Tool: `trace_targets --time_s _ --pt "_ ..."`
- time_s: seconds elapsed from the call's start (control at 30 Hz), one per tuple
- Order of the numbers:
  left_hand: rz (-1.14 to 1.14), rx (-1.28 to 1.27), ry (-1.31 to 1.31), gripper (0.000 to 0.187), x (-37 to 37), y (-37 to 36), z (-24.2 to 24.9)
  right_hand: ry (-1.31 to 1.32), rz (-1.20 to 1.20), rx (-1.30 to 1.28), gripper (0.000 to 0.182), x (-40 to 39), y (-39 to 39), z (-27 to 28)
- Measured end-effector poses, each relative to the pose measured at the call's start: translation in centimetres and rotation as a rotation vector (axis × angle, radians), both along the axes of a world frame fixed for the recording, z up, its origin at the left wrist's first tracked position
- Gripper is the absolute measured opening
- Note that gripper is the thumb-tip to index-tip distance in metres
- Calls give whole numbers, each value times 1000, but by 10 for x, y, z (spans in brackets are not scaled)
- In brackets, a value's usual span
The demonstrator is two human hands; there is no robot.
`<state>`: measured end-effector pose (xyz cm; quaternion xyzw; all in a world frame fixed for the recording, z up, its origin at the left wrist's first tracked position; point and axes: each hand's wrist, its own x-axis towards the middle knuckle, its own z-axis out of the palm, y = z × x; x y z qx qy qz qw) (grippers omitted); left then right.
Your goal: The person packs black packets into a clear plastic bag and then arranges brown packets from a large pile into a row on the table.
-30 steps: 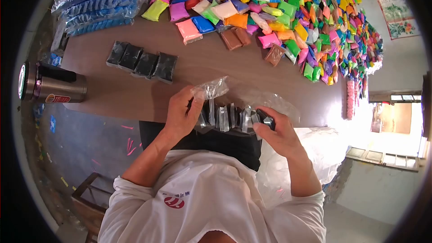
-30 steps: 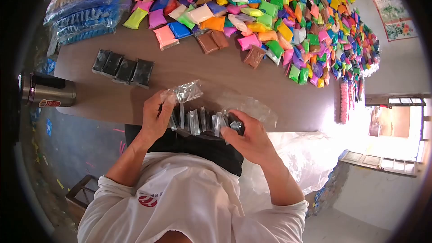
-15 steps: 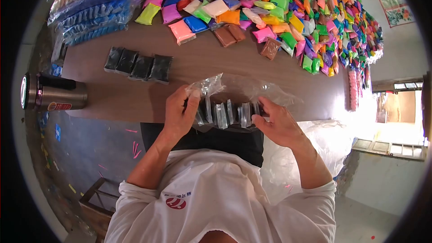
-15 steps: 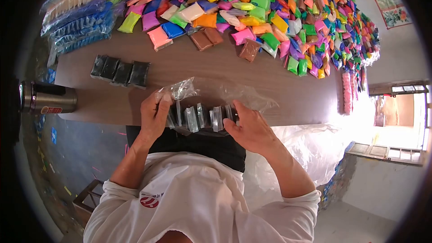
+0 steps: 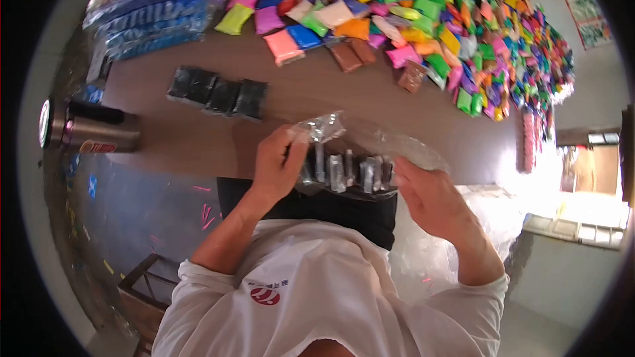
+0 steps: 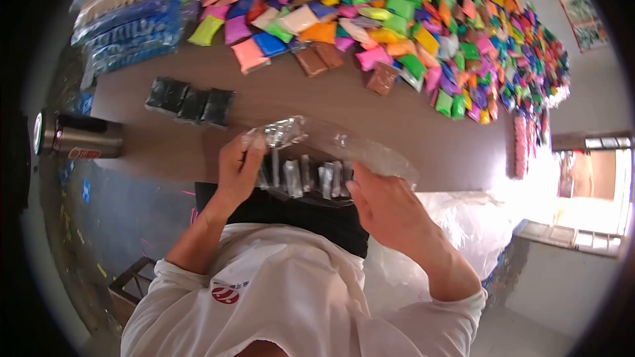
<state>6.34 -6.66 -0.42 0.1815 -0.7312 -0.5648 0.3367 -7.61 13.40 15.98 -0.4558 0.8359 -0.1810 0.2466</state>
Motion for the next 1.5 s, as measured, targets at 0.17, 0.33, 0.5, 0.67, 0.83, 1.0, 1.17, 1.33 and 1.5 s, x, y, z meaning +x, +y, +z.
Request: trace_targets --time_s 0.17,0.33,0.5,0.67,0.83,1.0,1.17,1.33,1.5 --pt "-54 4 -89 18 5 -4 -1 128 76 -285 22 0 -49 20" --pt "-97 -13 -80 19 7 -6 3 184 300 -268 37 -11 -152 -15" --pt "-41 62 -21 15 7 -2 5 302 473 -1 51 14 -232 -52" --pt "-75 133 3 12 10 -2 14 451 504 -33 52 19 -243 -96" --pt "-67 26 51 14 7 -5 5 344 458 77 45 6 -250 -71" --pt "-85 72 3 13 7 -3 3 256 414 -94 45 26 -266 -72" --pt "-106 135 75 14 6 -1 -10 443 425 -157 45 55 -275 -108" --pt "-35 57 13 18 9 -1 5 324 421 -84 38 38 -265 -78" --pt "-37 65 -78 21 5 -2 0 22 132 -171 42 -12 -179 20"
